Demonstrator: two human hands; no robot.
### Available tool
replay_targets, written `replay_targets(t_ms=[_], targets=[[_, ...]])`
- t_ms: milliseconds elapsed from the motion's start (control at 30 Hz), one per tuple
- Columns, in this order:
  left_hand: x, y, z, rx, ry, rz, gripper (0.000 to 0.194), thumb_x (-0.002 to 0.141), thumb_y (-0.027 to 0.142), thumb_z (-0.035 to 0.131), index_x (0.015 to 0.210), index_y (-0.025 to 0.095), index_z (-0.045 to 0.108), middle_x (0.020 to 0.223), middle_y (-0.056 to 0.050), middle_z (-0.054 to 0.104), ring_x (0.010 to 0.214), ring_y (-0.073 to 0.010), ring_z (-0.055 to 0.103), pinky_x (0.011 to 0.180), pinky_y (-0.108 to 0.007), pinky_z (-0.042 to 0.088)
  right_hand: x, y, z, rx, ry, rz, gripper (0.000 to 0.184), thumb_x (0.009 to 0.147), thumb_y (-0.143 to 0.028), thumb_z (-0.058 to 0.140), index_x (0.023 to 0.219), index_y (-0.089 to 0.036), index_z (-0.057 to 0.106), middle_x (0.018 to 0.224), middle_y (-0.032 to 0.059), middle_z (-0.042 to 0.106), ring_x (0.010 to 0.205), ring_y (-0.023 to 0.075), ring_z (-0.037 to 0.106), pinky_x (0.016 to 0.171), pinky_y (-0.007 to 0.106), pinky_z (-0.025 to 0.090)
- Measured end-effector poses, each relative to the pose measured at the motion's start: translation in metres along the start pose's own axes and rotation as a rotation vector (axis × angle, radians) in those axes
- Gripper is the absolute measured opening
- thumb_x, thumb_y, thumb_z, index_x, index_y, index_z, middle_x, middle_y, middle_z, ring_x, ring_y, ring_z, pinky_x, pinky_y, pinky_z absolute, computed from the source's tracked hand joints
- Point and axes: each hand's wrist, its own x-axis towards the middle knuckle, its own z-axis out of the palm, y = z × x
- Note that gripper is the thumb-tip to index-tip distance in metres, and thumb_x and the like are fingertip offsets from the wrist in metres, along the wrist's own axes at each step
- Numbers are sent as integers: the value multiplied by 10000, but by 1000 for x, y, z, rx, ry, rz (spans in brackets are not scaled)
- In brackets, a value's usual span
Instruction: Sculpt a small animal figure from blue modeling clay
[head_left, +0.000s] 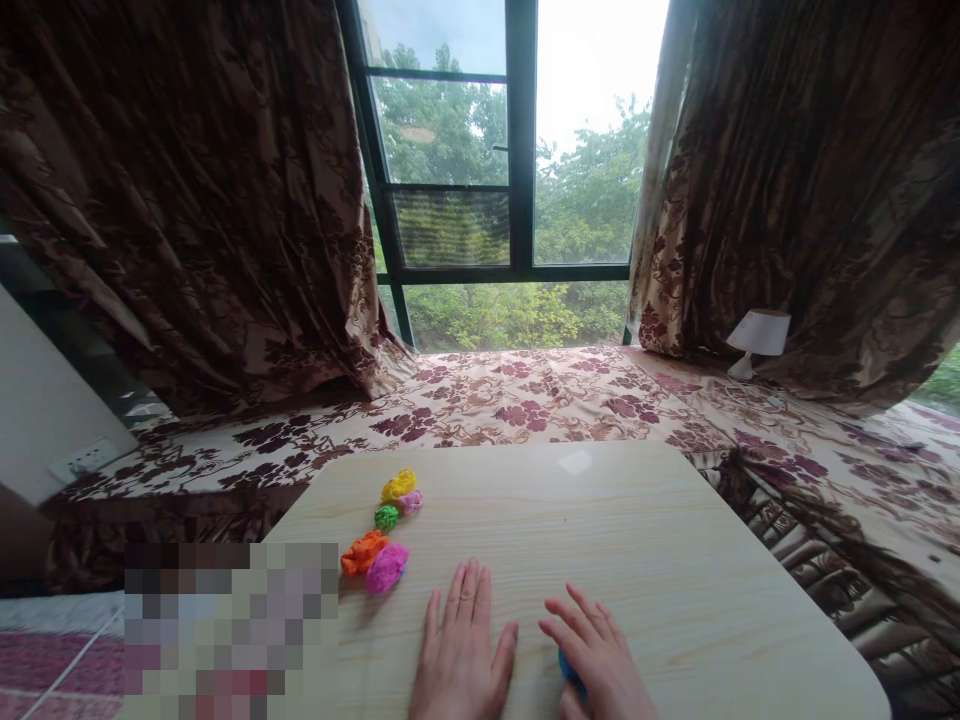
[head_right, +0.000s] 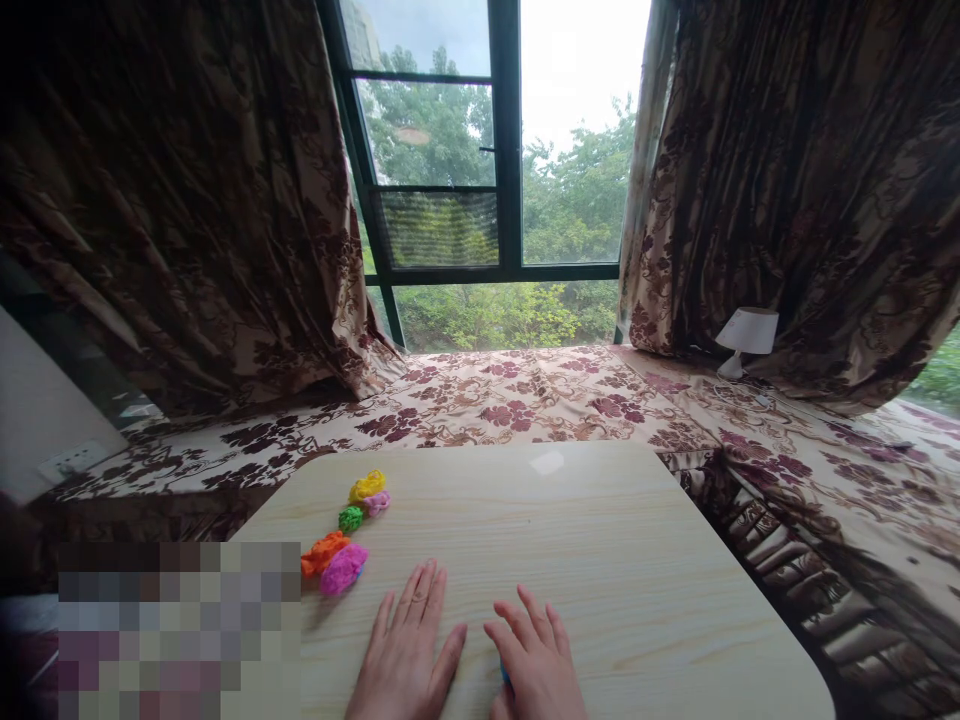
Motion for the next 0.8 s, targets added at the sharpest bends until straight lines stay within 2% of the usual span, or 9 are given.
replay_targets(t_ms=[100, 200, 333, 400, 500, 633, 700, 800], targets=[[0, -1, 2, 14, 3, 6, 601, 905, 486, 257, 1406, 154, 275, 1477, -94, 269, 1343, -271, 294, 1062, -506, 206, 20, -22, 1, 91, 50, 47, 402, 789, -257, 492, 1176, -321, 578, 1322, -9, 533, 1303, 248, 376, 1066, 452, 280], [-1, -2, 2, 29, 7, 28, 586, 910, 475, 250, 1403, 160, 288, 1474, -91, 271, 1344, -268, 293, 1061, -505, 208, 50, -34, -3, 65, 153, 137, 310, 848, -326, 458, 1122, -308, 602, 1286, 9, 559, 1303, 245, 366, 1082, 470, 219], [-1, -2, -1, 28, 3, 24, 599, 908, 486, 245, 1408, 157, 270, 1479, -87, 255, 1353, -262, 275, 1068, -501, 199, 81, -21, -13, -21, 186, 247, 311, 861, -327, 447, 1121, -266, 608, 1315, 38, 528, 1324, 246, 321, 1087, 481, 177], [0, -1, -2, 21, -6, 14, 603, 909, 485, 236, 1409, 150, 262, 1480, -87, 251, 1354, -262, 273, 1070, -502, 197, 80, -6, -17, -39, 173, 291, 329, 868, -332, 436, 1136, -250, 608, 1335, 58, 512, 1322, 262, 325, 1072, 505, 196], [1, 0, -1, 4, -17, 15, 606, 908, 483, 239, 1408, 142, 259, 1477, -89, 256, 1352, -266, 275, 1071, -507, 193, 53, 11, -16, -65, 89, 252, 371, 890, -358, 397, 1196, -258, 583, 1382, 52, 469, 1333, 271, 315, 1061, 522, 220], [1, 1, 0, -7, -16, -3, 600, 907, 468, 255, 1406, 135, 268, 1480, -93, 254, 1354, -267, 269, 1076, -512, 180, 13, 6, -5, -112, -24, 112, 456, 919, -325, 322, 1354, -236, 427, 1458, 37, 338, 1355, 256, 275, 1078, 505, 216], [1, 2, 0, -6, -14, -12, 593, 908, 464, 257, 1405, 141, 276, 1480, -93, 260, 1355, -263, 268, 1080, -508, 174, 16, -6, -1, -114, -10, 99, 464, 917, -333, 334, 1363, -231, 413, 1468, 38, 319, 1364, 254, 251, 1089, 496, 191], [1, 4, -4, -2, -17, -11, 596, 906, 476, 258, 1403, 148, 289, 1480, -95, 268, 1359, -261, 259, 1087, -502, 162, 50, -20, -1, -84, 25, 133, 431, 909, -367, 367, 1317, -271, 466, 1439, 24, 391, 1364, 240, 250, 1095, 469, 172]])
